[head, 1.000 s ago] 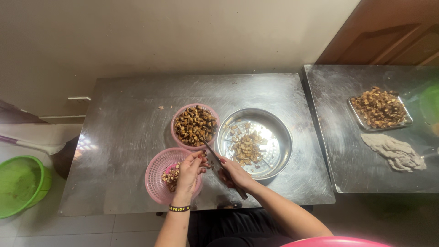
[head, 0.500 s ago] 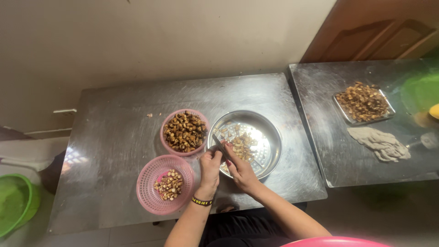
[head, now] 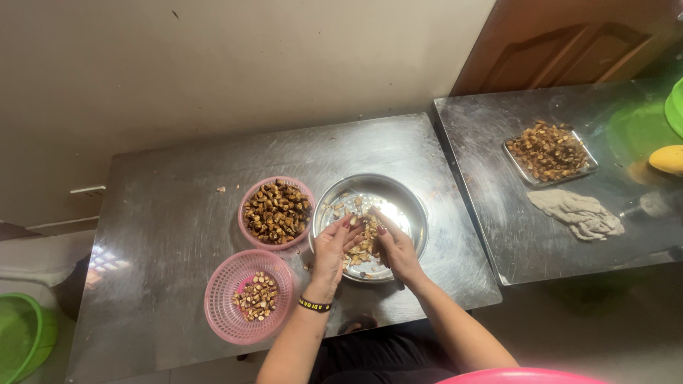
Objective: The person sits at a stainless steel table and trims brown food pieces with a small knife over a metal tray, cutting away unwanted parts. They sort the trimmed pieces by hand into pink plastic baskets and take new pieces from a bowl to continue trimming.
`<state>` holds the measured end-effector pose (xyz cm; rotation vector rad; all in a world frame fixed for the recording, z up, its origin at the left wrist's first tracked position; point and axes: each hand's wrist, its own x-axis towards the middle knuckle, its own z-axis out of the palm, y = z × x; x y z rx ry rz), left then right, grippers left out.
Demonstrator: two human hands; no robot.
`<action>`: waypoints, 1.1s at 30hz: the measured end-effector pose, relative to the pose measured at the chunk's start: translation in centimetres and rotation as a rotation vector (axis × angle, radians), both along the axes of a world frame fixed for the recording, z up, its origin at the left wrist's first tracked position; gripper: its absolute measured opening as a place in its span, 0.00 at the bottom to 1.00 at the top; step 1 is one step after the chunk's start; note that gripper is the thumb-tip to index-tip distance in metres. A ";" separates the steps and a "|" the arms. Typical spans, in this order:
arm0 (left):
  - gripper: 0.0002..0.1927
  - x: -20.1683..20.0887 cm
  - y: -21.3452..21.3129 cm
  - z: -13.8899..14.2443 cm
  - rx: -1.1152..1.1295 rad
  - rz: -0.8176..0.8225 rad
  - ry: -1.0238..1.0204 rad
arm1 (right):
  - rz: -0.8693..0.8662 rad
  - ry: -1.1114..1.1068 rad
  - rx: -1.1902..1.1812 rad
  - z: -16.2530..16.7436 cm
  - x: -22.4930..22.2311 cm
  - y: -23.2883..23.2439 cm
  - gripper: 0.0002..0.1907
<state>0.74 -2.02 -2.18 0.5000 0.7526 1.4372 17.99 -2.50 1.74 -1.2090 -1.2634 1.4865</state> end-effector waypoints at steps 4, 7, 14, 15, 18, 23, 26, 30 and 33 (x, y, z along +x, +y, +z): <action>0.16 0.1 0.4 0.2 0.030 0.003 -0.009 | 0.134 -0.275 0.261 0.4 -0.3 -1.0 0.31; 0.14 0.3 0.7 0.5 0.048 -0.017 0.007 | 0.157 -0.375 0.438 0.2 -0.9 -1.2 0.32; 0.14 0.1 0.7 0.8 0.056 -0.033 0.103 | 0.151 -0.376 0.459 -0.4 -0.6 -0.8 0.29; 0.14 0.2 0.7 0.7 0.067 -0.034 0.111 | 0.148 -0.349 0.513 -0.6 -0.7 -0.8 0.27; 0.15 0.4 0.6 0.3 0.112 -0.043 0.122 | 0.112 -0.337 0.393 -1.1 -1.1 -0.5 0.25; 0.15 0.8 0.7 0.2 0.209 0.003 0.200 | 0.143 0.035 0.271 -1.4 -0.8 0.1 0.24; 0.14 0.0 1.0 0.3 0.146 -0.027 0.114 | 0.081 0.105 0.096 -0.9 0.3 0.8 0.26; 0.14 -0.7 1.3 0.7 0.109 -0.040 0.046 | 0.134 -0.073 0.183 -0.4 0.8 0.3 0.30; 0.13 -0.4 1.2 1.0 0.114 -0.034 0.058 | 0.217 -0.279 0.459 -0.4 -0.2 -0.2 0.32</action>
